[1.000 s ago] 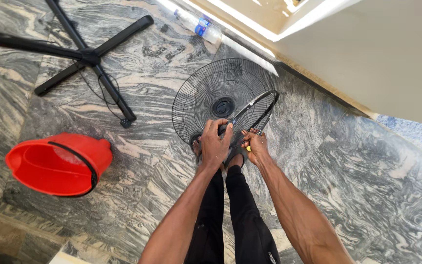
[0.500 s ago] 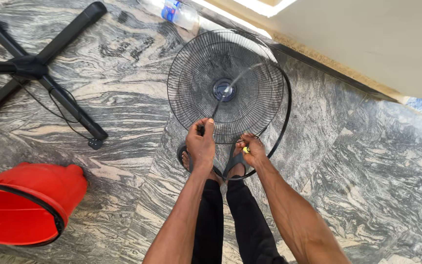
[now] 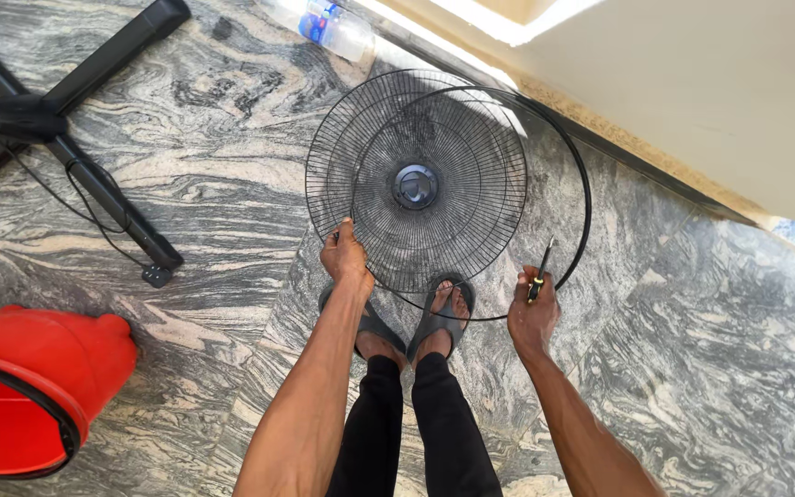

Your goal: The person pours water from a plastic bottle into a red basin, then uses a screwdriver to remove the front grille and fan blades from a standing fan. The removed parts are placed on the floor.

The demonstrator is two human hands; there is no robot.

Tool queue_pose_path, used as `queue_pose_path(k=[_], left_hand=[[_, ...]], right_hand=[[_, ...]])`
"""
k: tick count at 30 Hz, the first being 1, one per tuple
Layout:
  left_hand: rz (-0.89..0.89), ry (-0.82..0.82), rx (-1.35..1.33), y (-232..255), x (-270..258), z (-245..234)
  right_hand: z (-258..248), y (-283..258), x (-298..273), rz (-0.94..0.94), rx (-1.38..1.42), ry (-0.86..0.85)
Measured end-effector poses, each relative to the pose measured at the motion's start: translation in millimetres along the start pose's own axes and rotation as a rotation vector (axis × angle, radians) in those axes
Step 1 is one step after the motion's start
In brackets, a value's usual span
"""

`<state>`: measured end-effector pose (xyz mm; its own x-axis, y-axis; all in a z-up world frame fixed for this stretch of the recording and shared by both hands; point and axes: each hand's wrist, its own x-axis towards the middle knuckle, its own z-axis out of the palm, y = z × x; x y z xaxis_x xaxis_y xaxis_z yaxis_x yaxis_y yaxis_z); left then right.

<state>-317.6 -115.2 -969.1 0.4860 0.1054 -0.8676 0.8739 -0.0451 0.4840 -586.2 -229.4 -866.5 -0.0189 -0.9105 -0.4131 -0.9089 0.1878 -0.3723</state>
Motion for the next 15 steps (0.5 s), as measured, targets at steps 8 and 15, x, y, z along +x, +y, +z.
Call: queue_pose_path(k=[8, 15], left_hand=[[0.078, -0.087, 0.045, -28.0, 56.5, 17.6], [0.055, -0.079, 0.307, -26.6, 80.5, 2.5]], right_hand=[[10.4, -13.9, -20.6, -0.149, -0.097, -0.376], [37.1, -16.7, -24.2, -0.171, -0.11, -0.536]])
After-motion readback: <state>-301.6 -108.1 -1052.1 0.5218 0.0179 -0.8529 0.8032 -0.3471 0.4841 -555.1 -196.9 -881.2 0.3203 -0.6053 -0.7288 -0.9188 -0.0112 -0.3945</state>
